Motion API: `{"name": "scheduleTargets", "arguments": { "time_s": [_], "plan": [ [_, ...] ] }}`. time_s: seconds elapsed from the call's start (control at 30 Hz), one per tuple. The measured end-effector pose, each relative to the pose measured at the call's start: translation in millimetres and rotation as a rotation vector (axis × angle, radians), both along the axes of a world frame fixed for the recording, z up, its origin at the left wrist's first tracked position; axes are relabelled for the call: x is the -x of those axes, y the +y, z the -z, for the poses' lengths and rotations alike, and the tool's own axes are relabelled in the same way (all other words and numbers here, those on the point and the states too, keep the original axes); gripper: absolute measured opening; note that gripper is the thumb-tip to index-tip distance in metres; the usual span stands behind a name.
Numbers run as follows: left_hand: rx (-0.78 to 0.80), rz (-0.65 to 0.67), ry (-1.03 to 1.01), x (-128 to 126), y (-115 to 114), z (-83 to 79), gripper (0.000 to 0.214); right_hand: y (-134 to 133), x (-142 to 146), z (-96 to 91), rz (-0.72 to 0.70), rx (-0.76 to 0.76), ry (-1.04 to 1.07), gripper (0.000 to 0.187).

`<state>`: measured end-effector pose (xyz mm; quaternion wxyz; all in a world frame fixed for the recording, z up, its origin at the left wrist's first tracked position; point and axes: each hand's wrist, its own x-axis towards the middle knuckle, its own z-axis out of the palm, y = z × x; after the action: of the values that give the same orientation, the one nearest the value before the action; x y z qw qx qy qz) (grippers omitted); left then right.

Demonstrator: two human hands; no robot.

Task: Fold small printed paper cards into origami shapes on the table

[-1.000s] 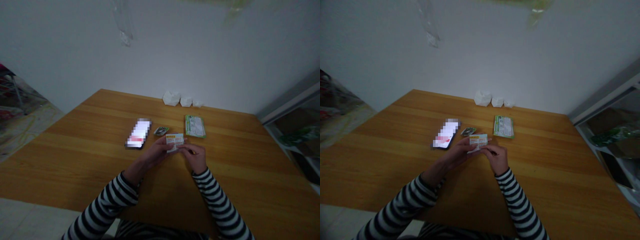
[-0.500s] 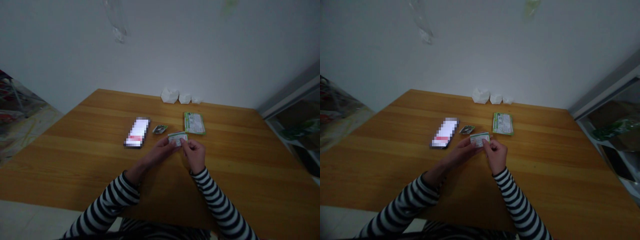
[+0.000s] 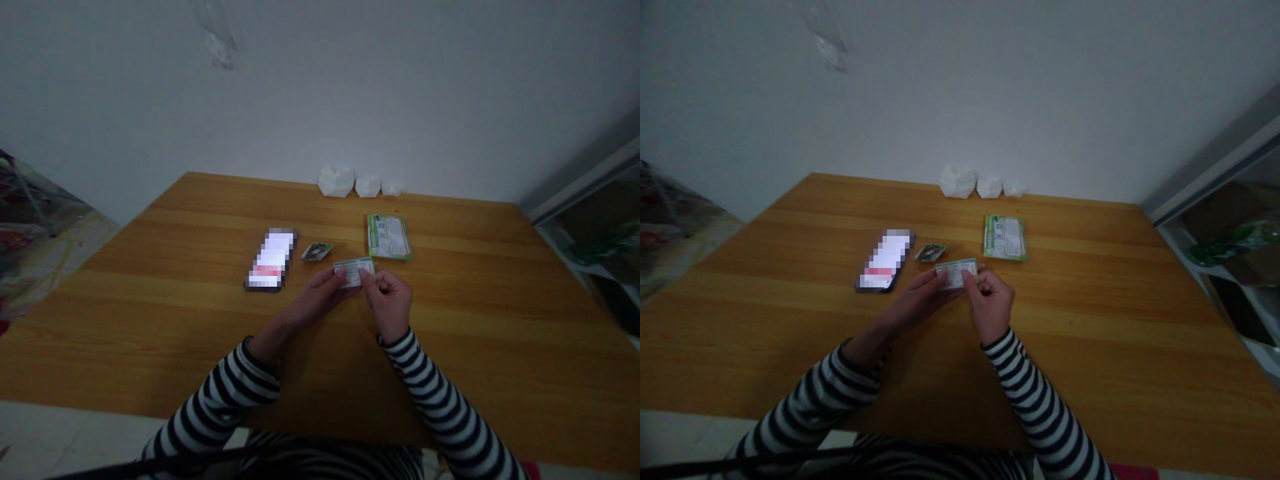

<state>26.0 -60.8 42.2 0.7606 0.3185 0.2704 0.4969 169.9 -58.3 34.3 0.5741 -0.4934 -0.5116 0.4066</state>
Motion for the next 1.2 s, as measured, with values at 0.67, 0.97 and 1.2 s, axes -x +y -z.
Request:
{"name": "scheduleTargets", "arguments": {
  "time_s": [0.67,0.97,1.2],
  "plan": [
    [-0.023,0.035,0.003,3,2,6.0,0.034,-3,0,-4.0,0.032,-0.025,-0.065,0.037],
    [-0.067,0.008,0.196,12,7,12.0,0.038,9,-11,-5.7,0.061,-0.059,-0.094,0.030],
    [-0.158,0.170,0.403,22,8,6.0,0.041,21,-33,-12.8,-0.618,0.157,-0.031,0.038]
  ]
}}
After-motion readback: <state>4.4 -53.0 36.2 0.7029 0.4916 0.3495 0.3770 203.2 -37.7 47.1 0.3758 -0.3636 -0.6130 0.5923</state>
